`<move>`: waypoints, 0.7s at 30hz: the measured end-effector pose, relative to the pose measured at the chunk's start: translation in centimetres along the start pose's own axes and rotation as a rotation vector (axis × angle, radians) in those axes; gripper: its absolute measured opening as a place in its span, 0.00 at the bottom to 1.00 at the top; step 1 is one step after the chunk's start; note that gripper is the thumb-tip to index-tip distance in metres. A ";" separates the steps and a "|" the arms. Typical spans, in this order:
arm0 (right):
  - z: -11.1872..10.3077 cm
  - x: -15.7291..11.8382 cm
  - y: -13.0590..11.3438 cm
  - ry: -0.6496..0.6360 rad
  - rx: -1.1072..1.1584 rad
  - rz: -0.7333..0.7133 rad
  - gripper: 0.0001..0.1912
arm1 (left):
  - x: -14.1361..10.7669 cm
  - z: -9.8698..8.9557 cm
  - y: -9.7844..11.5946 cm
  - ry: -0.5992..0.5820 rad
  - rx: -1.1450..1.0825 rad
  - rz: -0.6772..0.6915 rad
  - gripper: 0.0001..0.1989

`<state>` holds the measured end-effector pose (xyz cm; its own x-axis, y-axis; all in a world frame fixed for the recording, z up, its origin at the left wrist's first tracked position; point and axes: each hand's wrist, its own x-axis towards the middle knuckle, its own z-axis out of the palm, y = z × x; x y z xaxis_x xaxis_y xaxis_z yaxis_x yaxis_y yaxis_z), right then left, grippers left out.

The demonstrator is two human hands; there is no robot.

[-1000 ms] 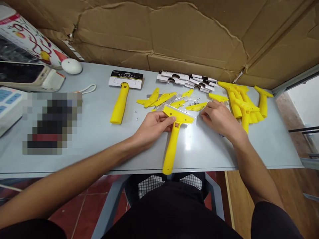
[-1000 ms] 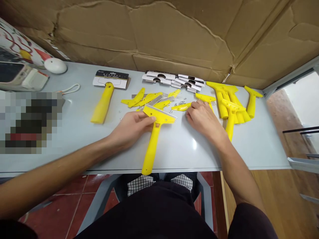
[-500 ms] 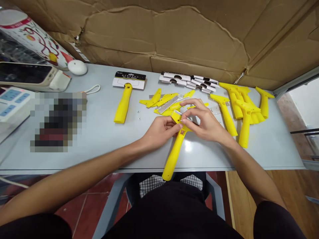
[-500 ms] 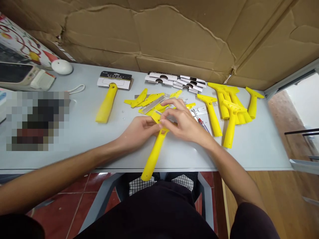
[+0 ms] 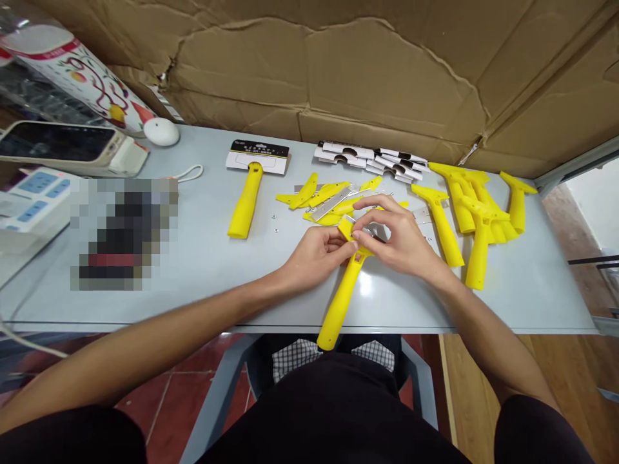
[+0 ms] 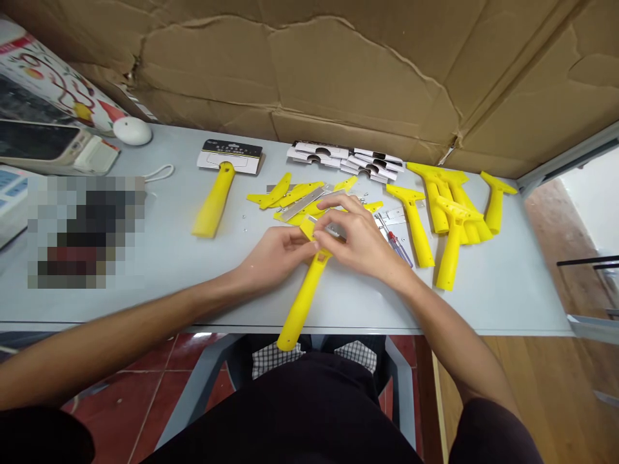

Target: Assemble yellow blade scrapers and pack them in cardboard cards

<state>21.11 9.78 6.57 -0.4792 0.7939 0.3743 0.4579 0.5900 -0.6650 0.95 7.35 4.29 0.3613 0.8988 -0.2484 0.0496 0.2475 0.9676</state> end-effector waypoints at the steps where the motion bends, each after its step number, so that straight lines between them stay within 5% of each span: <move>1: 0.0 0.0 0.0 0.008 0.018 0.010 0.02 | 0.0 0.0 0.0 0.002 -0.007 -0.001 0.13; 11: -1.8 -0.5 1.3 0.222 0.151 0.200 0.06 | 0.7 -0.3 0.2 0.102 -0.269 -0.006 0.15; 16: -2.0 -0.8 1.7 0.191 0.345 0.434 0.14 | 1.4 -0.6 -0.1 0.215 -0.433 0.039 0.13; 21: -1.4 -0.5 0.6 0.108 0.517 0.514 0.26 | 1.4 -0.7 0.0 0.211 -0.446 0.065 0.14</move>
<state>22.66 9.91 6.88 -0.2101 0.9774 -0.0231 0.1809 0.0156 -0.9834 0.83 8.88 3.89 0.1518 0.9597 -0.2364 -0.3869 0.2777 0.8793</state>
